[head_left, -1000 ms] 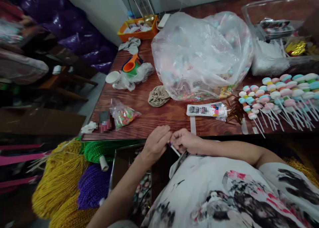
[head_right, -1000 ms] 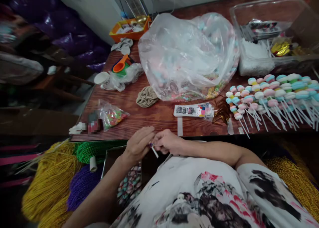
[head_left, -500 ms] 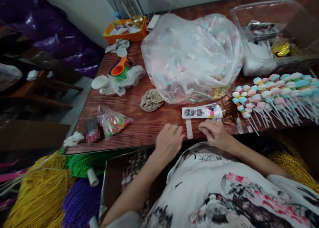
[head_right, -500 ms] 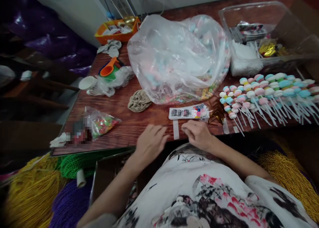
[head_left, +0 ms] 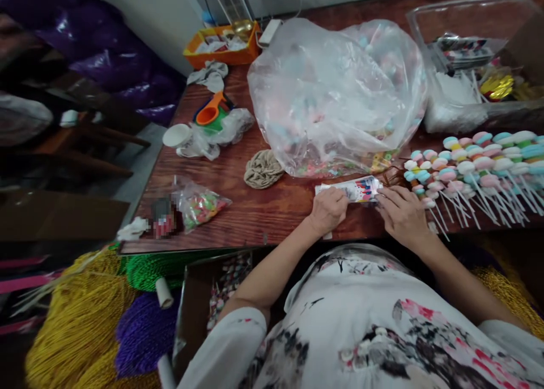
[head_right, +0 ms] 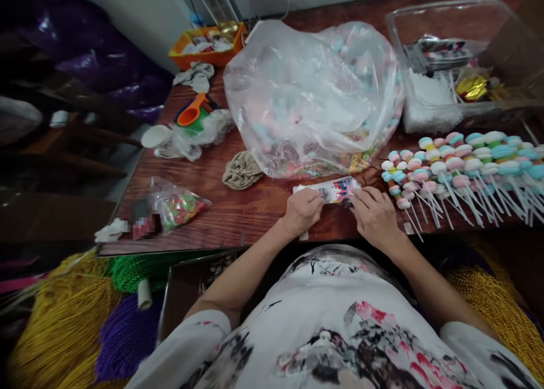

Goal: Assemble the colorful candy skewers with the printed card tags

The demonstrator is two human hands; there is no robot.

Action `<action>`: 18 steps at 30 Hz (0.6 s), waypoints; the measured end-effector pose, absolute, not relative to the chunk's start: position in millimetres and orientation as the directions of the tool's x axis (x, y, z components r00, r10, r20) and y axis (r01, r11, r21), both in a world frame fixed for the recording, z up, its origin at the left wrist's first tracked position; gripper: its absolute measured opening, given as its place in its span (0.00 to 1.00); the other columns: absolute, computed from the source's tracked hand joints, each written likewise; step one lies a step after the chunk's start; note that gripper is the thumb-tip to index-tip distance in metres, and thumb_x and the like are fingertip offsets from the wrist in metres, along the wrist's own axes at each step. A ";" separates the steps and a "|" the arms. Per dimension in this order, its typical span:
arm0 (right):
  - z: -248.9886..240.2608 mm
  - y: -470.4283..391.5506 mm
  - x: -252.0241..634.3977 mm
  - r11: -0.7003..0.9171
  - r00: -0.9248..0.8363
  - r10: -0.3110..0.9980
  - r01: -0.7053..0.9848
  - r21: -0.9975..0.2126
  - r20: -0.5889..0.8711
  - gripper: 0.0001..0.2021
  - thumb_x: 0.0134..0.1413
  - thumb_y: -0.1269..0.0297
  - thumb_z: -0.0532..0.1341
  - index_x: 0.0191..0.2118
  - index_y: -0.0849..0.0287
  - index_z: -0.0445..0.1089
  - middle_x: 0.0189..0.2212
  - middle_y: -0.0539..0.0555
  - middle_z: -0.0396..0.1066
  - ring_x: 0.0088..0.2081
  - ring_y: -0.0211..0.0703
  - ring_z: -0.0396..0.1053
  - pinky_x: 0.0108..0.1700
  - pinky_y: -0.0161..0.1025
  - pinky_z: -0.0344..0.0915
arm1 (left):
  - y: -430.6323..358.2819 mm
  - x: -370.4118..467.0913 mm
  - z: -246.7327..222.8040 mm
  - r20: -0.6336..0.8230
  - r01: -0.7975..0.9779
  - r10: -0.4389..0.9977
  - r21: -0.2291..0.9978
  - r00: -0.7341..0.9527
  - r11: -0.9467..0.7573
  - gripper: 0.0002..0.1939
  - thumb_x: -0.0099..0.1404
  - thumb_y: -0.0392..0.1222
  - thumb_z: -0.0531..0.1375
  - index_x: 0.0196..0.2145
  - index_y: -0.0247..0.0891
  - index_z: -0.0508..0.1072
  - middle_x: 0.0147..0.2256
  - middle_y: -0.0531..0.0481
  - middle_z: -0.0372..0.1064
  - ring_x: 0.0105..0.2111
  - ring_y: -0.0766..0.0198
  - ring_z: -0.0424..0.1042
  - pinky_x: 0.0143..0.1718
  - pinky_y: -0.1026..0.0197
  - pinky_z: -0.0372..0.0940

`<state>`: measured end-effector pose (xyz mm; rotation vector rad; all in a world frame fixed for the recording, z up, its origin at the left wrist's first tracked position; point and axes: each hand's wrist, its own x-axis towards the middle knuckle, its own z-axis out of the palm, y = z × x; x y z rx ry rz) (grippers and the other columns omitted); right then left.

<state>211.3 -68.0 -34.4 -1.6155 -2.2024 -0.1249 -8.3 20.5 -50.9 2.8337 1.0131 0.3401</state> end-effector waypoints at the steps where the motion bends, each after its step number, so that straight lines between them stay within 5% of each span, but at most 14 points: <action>1: -36.8 -62.9 204.6 0.313 -0.248 0.905 0.939 -0.146 0.346 0.16 0.60 0.68 0.55 0.51 0.63 0.70 0.53 0.60 0.71 0.54 0.52 0.62 0.48 0.47 0.57 | 21.8 -10.6 -51.7 0.201 0.612 0.649 0.218 0.734 -0.760 0.14 0.69 0.39 0.52 0.30 0.35 0.74 0.32 0.43 0.69 0.35 0.60 0.67 0.37 0.57 0.61; 8: -43.1 -48.8 199.0 0.269 -0.262 0.957 0.962 -0.040 0.129 0.16 0.61 0.72 0.52 0.51 0.61 0.70 0.57 0.60 0.68 0.55 0.52 0.58 0.46 0.50 0.48 | 20.8 -9.6 -48.5 0.220 0.656 0.767 0.411 0.602 -0.633 0.13 0.71 0.41 0.51 0.39 0.39 0.76 0.37 0.46 0.72 0.39 0.62 0.66 0.42 0.60 0.62; 18: -36.2 -47.8 192.3 0.301 -0.300 0.953 0.953 -0.030 0.032 0.15 0.58 0.75 0.51 0.46 0.65 0.72 0.54 0.65 0.70 0.52 0.54 0.58 0.46 0.53 0.47 | 4.1 21.7 -36.8 0.099 0.783 0.792 0.119 0.602 -0.610 0.09 0.66 0.34 0.53 0.40 0.35 0.72 0.43 0.41 0.68 0.44 0.52 0.63 0.42 0.51 0.60</action>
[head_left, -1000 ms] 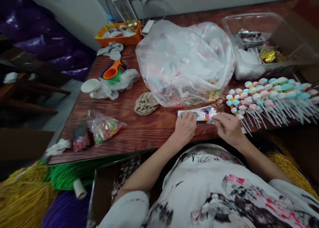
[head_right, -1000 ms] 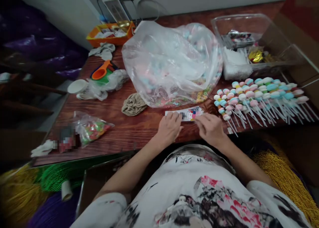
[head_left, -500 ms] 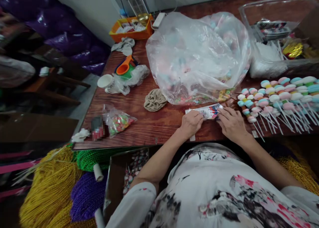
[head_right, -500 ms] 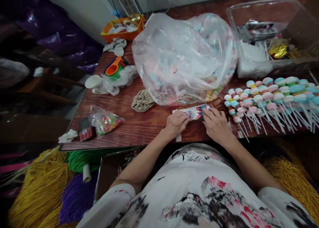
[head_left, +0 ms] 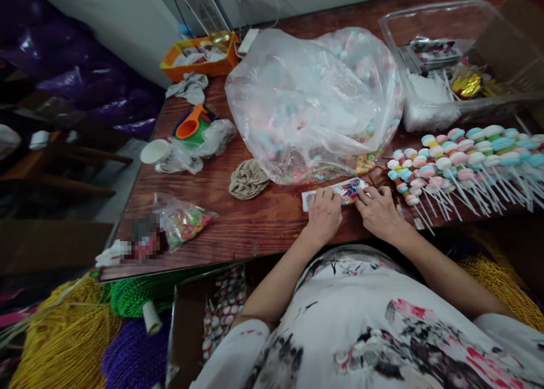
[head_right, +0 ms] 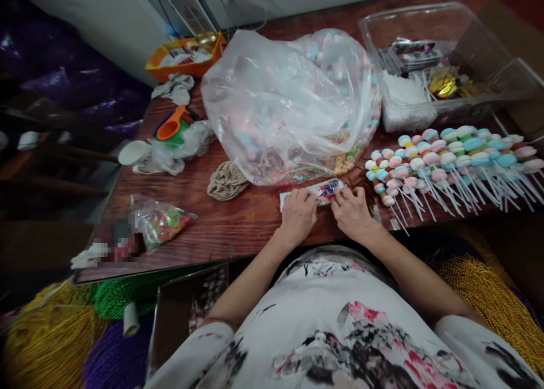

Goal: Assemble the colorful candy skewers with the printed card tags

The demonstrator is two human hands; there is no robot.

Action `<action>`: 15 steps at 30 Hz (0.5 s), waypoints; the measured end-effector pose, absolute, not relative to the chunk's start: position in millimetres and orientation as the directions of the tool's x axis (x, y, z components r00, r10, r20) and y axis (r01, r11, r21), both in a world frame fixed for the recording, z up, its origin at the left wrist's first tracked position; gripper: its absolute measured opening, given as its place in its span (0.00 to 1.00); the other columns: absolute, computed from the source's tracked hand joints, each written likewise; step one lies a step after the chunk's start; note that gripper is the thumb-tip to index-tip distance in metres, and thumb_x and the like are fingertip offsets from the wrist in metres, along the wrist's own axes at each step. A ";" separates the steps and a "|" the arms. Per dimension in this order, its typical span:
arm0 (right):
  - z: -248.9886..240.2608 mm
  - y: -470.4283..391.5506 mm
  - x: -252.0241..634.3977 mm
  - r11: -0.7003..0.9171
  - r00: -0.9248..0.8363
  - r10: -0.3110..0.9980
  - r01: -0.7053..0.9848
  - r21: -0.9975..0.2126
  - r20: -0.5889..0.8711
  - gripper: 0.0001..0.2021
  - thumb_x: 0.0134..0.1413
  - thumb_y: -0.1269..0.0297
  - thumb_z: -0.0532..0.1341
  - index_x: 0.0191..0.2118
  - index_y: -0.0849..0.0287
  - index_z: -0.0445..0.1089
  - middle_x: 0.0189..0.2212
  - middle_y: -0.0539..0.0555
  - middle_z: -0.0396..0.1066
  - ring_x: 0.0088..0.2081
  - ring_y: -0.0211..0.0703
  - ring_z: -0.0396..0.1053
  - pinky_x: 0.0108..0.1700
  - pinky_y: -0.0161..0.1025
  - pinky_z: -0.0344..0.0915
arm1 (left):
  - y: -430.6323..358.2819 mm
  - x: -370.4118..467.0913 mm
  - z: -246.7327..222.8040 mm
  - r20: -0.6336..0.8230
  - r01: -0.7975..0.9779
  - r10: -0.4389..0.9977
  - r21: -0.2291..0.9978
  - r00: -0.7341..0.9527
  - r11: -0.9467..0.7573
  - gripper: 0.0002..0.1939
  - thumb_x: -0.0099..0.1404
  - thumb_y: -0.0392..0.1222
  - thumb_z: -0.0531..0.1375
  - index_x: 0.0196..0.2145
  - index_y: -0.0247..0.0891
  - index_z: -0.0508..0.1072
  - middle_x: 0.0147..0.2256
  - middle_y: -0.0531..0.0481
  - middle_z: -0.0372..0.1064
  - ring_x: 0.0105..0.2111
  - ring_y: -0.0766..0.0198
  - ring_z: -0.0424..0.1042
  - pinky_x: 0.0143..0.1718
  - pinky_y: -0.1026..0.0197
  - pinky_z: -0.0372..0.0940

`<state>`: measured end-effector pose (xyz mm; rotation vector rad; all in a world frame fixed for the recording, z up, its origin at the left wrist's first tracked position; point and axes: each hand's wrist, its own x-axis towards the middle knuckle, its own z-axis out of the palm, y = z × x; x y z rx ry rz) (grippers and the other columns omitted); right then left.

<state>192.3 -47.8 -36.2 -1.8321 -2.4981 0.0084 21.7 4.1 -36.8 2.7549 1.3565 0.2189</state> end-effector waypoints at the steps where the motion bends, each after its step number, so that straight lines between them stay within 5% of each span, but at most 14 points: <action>1: -35.3 -47.1 192.1 0.303 -0.302 0.953 0.953 -0.031 0.029 0.15 0.58 0.76 0.51 0.46 0.65 0.72 0.53 0.65 0.70 0.51 0.54 0.59 0.46 0.53 0.47 | 2.9 20.3 -38.9 0.124 0.780 0.790 0.126 0.600 -0.613 0.09 0.66 0.33 0.53 0.40 0.35 0.72 0.43 0.41 0.68 0.44 0.52 0.63 0.43 0.52 0.60; 9: -35.2 -43.1 186.4 0.286 -0.288 0.957 0.957 -0.049 -0.046 0.12 0.56 0.74 0.53 0.39 0.63 0.73 0.41 0.64 0.74 0.49 0.54 0.60 0.45 0.52 0.47 | 15.3 28.4 -32.4 0.459 0.548 0.754 0.518 0.470 -0.657 0.08 0.65 0.36 0.58 0.27 0.36 0.68 0.29 0.49 0.65 0.33 0.63 0.64 0.36 0.59 0.60; 12: -34.4 -44.4 184.6 0.271 -0.275 0.959 0.961 -0.053 -0.068 0.13 0.56 0.75 0.52 0.40 0.63 0.73 0.39 0.63 0.74 0.46 0.53 0.61 0.45 0.52 0.47 | 18.8 35.2 -31.6 0.536 0.516 0.685 0.454 0.493 -0.726 0.07 0.64 0.36 0.59 0.27 0.37 0.69 0.30 0.48 0.65 0.36 0.61 0.64 0.39 0.58 0.60; 15: -31.9 -47.4 186.3 0.285 -0.287 0.956 0.958 -0.042 -0.056 0.13 0.57 0.75 0.51 0.38 0.63 0.74 0.38 0.63 0.75 0.48 0.55 0.61 0.45 0.51 0.47 | 21.8 31.1 -47.5 0.437 0.575 0.709 0.416 0.554 -0.705 0.06 0.64 0.34 0.58 0.28 0.37 0.72 0.31 0.47 0.66 0.35 0.60 0.64 0.38 0.58 0.61</action>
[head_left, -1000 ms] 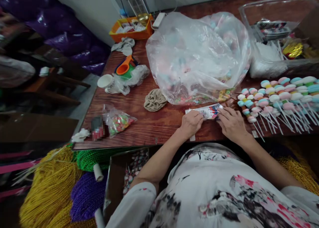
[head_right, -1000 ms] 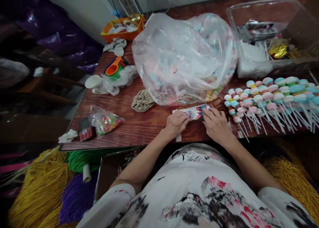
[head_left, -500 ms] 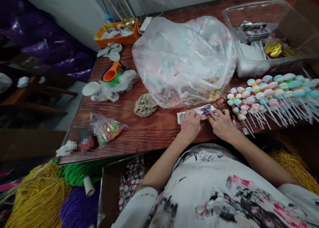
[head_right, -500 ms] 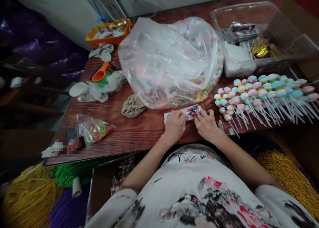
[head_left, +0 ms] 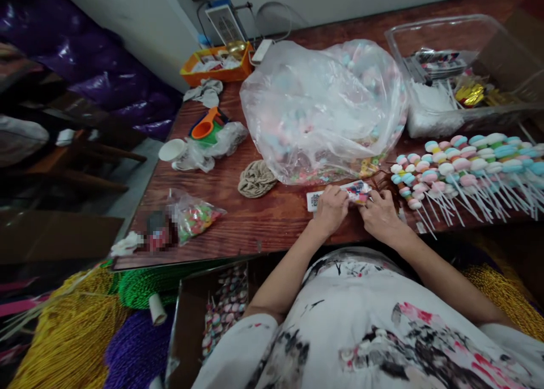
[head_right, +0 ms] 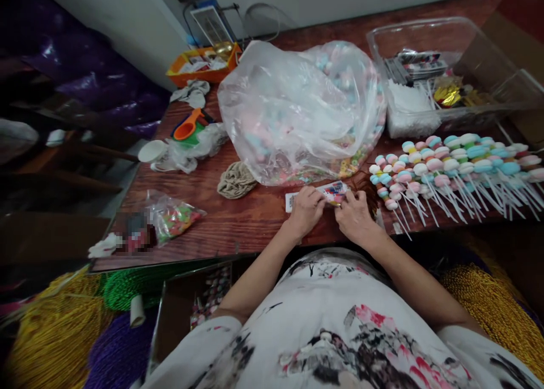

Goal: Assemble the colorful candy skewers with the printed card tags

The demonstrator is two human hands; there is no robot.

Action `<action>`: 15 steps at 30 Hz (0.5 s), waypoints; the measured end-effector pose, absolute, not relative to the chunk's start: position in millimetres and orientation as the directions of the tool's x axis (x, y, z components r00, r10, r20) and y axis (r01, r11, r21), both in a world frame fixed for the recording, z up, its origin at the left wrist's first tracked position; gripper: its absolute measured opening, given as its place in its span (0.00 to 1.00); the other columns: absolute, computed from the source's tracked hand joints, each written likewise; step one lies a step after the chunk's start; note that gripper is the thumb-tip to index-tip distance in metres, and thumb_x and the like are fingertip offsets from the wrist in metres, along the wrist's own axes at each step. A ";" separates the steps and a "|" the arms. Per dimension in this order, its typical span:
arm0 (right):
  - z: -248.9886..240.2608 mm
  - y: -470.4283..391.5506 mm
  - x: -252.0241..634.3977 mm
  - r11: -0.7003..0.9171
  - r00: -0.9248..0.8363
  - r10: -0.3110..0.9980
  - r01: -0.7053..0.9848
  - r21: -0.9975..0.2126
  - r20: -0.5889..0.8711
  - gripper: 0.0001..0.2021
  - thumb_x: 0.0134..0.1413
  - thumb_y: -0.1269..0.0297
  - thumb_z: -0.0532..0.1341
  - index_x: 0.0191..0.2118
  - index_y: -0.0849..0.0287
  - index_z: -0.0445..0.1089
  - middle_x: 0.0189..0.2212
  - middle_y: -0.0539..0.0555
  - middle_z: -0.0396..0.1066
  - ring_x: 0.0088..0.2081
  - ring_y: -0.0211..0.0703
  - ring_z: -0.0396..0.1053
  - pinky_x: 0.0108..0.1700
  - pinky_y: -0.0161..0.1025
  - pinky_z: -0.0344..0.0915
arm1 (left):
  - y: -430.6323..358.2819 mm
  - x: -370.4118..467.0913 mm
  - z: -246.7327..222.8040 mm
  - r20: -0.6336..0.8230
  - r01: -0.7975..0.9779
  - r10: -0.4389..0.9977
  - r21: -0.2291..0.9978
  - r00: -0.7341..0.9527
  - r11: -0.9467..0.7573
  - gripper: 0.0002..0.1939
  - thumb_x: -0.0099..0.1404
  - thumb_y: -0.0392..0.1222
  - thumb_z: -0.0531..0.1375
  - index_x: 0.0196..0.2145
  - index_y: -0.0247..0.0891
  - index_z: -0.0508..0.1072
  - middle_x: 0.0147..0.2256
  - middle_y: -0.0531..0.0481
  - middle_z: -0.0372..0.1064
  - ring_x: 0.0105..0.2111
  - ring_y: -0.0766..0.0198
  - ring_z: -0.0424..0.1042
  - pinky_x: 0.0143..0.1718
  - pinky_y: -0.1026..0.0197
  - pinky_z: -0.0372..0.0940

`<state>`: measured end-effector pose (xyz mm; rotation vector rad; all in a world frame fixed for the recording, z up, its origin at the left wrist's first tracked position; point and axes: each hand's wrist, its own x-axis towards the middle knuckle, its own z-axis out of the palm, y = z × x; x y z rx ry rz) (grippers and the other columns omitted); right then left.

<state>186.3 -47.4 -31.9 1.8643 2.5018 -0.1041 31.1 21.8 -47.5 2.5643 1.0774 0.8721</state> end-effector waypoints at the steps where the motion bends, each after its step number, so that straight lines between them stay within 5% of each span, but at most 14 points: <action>1: -31.1 -48.1 187.4 0.290 -0.292 0.955 0.956 -0.040 -0.050 0.13 0.57 0.75 0.51 0.37 0.63 0.74 0.38 0.63 0.75 0.49 0.55 0.61 0.44 0.51 0.47 | 22.8 27.8 -54.2 0.393 0.582 0.727 0.436 0.563 -0.686 0.05 0.64 0.35 0.59 0.30 0.37 0.73 0.31 0.47 0.67 0.35 0.60 0.64 0.38 0.58 0.62; 8: -32.9 -52.9 198.7 0.265 -0.257 0.962 0.960 -0.089 0.088 0.12 0.59 0.72 0.53 0.42 0.60 0.73 0.46 0.59 0.76 0.50 0.52 0.63 0.47 0.51 0.49 | 29.6 9.4 -72.8 0.333 0.441 0.800 0.697 0.500 -0.565 0.07 0.64 0.35 0.59 0.31 0.37 0.77 0.33 0.48 0.69 0.35 0.64 0.68 0.39 0.60 0.63; 15: -40.4 -66.2 210.8 0.199 -0.041 0.883 0.935 -0.295 0.467 0.10 0.60 0.66 0.58 0.46 0.56 0.72 0.45 0.53 0.77 0.51 0.46 0.67 0.50 0.47 0.56 | 37.7 7.3 -69.4 0.235 0.335 0.877 0.858 0.419 -0.389 0.05 0.56 0.35 0.66 0.24 0.36 0.74 0.27 0.53 0.67 0.29 0.68 0.66 0.32 0.65 0.61</action>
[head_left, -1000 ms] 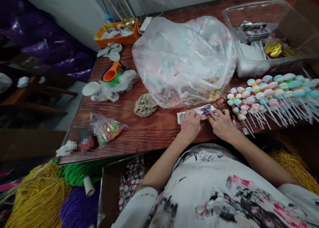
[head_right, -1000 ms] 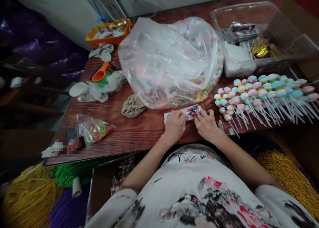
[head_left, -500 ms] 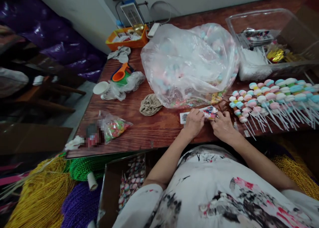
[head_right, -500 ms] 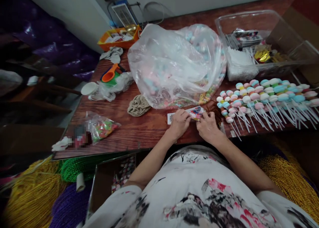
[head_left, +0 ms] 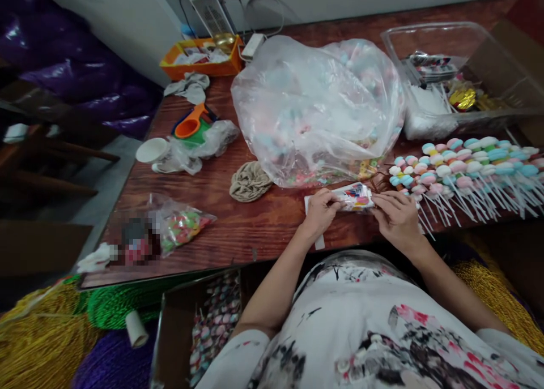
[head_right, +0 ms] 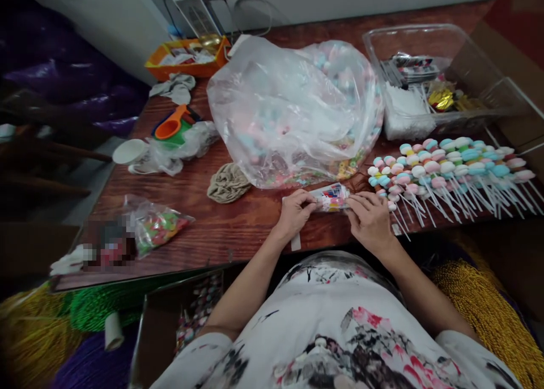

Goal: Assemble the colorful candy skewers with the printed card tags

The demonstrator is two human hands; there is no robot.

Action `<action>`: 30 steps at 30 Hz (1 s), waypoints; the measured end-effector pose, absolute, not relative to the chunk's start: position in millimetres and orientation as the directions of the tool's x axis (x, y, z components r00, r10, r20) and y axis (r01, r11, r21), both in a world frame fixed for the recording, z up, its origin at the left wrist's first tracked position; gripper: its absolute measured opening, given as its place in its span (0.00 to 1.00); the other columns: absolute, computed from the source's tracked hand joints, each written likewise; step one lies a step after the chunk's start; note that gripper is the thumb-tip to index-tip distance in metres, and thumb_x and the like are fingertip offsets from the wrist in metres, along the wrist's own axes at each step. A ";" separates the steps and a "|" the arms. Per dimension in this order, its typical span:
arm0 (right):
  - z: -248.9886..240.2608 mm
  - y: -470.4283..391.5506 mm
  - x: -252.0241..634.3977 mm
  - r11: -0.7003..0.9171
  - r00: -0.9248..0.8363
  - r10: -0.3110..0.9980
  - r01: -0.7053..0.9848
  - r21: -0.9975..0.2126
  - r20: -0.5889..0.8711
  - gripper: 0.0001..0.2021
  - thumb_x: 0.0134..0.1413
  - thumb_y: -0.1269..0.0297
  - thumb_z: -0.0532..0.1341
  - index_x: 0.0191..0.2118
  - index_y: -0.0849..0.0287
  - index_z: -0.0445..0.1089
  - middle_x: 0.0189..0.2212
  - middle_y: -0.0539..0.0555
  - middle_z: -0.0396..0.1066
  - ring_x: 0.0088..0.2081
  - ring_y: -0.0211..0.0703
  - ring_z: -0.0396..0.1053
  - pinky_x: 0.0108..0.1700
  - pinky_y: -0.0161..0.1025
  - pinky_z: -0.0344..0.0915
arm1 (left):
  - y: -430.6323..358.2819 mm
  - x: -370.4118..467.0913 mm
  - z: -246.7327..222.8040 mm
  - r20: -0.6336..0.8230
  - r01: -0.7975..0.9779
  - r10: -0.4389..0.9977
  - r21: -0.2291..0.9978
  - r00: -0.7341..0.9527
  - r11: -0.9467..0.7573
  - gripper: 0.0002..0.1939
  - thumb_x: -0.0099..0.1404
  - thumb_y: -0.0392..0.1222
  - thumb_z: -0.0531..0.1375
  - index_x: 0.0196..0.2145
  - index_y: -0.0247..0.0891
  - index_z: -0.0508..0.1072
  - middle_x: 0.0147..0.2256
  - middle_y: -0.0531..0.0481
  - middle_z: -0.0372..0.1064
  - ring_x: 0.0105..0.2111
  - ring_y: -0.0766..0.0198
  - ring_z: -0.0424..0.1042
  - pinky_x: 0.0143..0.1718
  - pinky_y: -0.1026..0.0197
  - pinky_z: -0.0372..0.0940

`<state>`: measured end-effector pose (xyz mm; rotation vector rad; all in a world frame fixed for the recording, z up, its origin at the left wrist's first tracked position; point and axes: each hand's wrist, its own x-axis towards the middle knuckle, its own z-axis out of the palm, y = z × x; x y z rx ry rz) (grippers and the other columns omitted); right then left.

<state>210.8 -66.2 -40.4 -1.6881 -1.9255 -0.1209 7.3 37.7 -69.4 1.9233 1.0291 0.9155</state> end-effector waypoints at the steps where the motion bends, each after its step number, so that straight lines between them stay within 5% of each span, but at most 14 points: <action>1: -40.9 -65.4 209.7 0.195 -0.024 0.874 0.932 -0.305 0.485 0.10 0.59 0.66 0.59 0.46 0.55 0.73 0.45 0.53 0.77 0.51 0.47 0.67 0.50 0.47 0.57 | 39.6 6.2 -68.6 0.220 0.339 0.881 0.862 0.418 -0.376 0.06 0.55 0.35 0.66 0.24 0.35 0.74 0.26 0.53 0.67 0.28 0.69 0.66 0.31 0.65 0.60; 12: -43.6 -35.2 201.7 0.353 -0.146 0.870 0.851 -0.388 0.472 0.10 0.54 0.72 0.59 0.34 0.52 0.76 0.54 0.53 0.70 0.58 0.51 0.59 0.54 0.52 0.60 | 56.1 -8.6 -68.2 0.249 0.191 0.775 0.884 0.581 -0.427 0.03 0.59 0.37 0.64 0.28 0.38 0.79 0.29 0.50 0.71 0.31 0.67 0.70 0.34 0.64 0.63; 17: -7.0 -45.6 242.6 0.312 -0.176 0.866 0.922 -0.230 0.467 0.08 0.54 0.70 0.61 0.34 0.51 0.77 0.57 0.53 0.65 0.60 0.51 0.57 0.58 0.53 0.56 | 59.2 -7.9 -71.1 0.173 0.177 0.818 0.932 0.548 -0.315 0.03 0.55 0.37 0.66 0.25 0.37 0.78 0.28 0.51 0.71 0.29 0.68 0.69 0.34 0.64 0.62; 21: 31.9 -67.3 316.0 -0.011 -0.047 0.905 0.991 0.133 0.423 0.08 0.54 0.69 0.61 0.33 0.52 0.78 0.59 0.55 0.65 0.62 0.56 0.53 0.58 0.58 0.47 | 64.6 -8.4 -68.4 0.098 0.186 0.837 0.955 0.539 -0.232 0.04 0.53 0.39 0.66 0.23 0.36 0.77 0.27 0.52 0.70 0.29 0.68 0.68 0.33 0.65 0.62; 23: 42.1 -74.3 347.5 -0.035 -0.048 0.950 0.965 0.259 0.308 0.09 0.55 0.70 0.60 0.30 0.54 0.77 0.61 0.56 0.63 0.63 0.57 0.51 0.56 0.59 0.45 | 67.9 -8.2 -65.5 0.060 0.199 0.829 0.959 0.556 -0.203 0.06 0.52 0.40 0.66 0.23 0.36 0.77 0.26 0.52 0.70 0.27 0.69 0.67 0.31 0.65 0.61; 30: 30.8 -67.5 372.0 0.216 -0.245 0.963 0.950 0.225 0.111 0.15 0.45 0.79 0.61 0.36 0.53 0.76 0.66 0.58 0.55 0.63 0.59 0.49 0.55 0.62 0.40 | 74.3 -6.6 -59.1 -0.041 0.185 0.819 0.979 0.573 -0.080 0.07 0.49 0.41 0.67 0.22 0.35 0.77 0.23 0.52 0.68 0.23 0.70 0.64 0.25 0.67 0.59</action>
